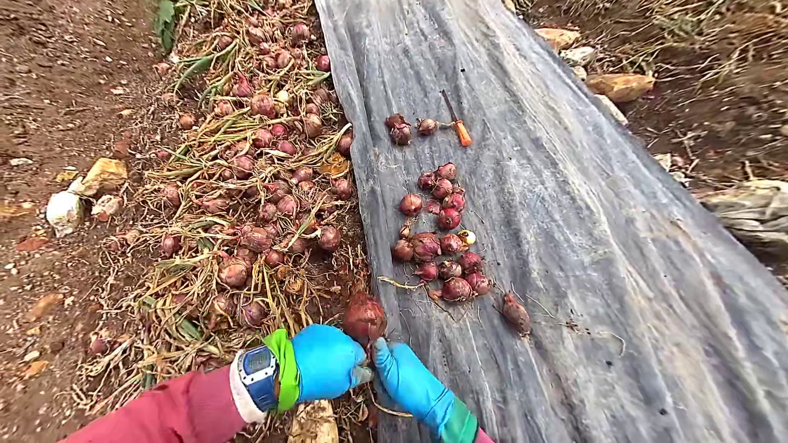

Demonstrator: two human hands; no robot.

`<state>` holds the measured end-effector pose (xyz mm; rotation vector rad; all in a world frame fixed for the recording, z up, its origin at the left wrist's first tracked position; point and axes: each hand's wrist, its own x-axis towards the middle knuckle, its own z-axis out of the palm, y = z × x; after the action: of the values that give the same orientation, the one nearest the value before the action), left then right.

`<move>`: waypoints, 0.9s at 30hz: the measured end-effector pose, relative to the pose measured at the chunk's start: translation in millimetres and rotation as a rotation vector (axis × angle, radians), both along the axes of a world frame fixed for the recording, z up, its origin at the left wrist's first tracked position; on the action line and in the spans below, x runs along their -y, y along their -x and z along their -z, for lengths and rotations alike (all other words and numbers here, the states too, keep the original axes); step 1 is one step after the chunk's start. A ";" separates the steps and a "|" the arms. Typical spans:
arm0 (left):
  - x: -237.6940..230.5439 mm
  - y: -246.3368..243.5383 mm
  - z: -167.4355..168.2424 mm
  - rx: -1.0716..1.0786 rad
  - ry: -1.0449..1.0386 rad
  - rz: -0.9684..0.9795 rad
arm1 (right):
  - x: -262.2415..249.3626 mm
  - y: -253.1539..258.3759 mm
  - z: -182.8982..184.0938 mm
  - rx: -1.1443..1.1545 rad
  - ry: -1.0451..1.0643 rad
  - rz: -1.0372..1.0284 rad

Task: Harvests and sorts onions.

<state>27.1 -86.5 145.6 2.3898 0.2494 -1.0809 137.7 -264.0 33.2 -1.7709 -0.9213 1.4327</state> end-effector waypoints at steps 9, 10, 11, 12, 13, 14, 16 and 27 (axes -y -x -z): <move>-102.5 -143.0 60.3 0.245 -0.205 -0.171 | 31.9 -26.6 26.2 -0.265 0.092 0.692; -100.5 -147.6 56.9 0.258 -0.164 -0.155 | 32.8 -30.2 33.3 -0.274 0.133 0.691; -96.1 -147.6 52.0 0.280 -0.104 -0.161 | 34.7 -32.6 41.6 -0.291 0.189 0.659; -91.2 -144.3 47.4 0.307 -0.039 -0.180 | 36.4 -33.6 49.2 -0.309 0.250 0.594; -88.5 -140.5 43.3 0.326 0.000 -0.189 | 35.2 -34.6 55.7 -0.324 0.297 0.512; -88.3 -137.1 38.0 0.322 0.017 -0.181 | 30.6 -36.3 60.8 -0.328 0.333 0.422; -94.9 -125.9 29.1 0.280 0.010 -0.168 | 17.9 -38.5 66.7 -0.320 0.368 0.283; -190.5 -97.4 173.2 0.065 -0.529 -0.443 | 12.5 -7.3 68.8 -0.416 0.325 0.247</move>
<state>124.5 104.1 -27.6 2.6164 1.1006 -0.7917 145.0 -276.6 -35.5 -1.6424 -0.2553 1.7624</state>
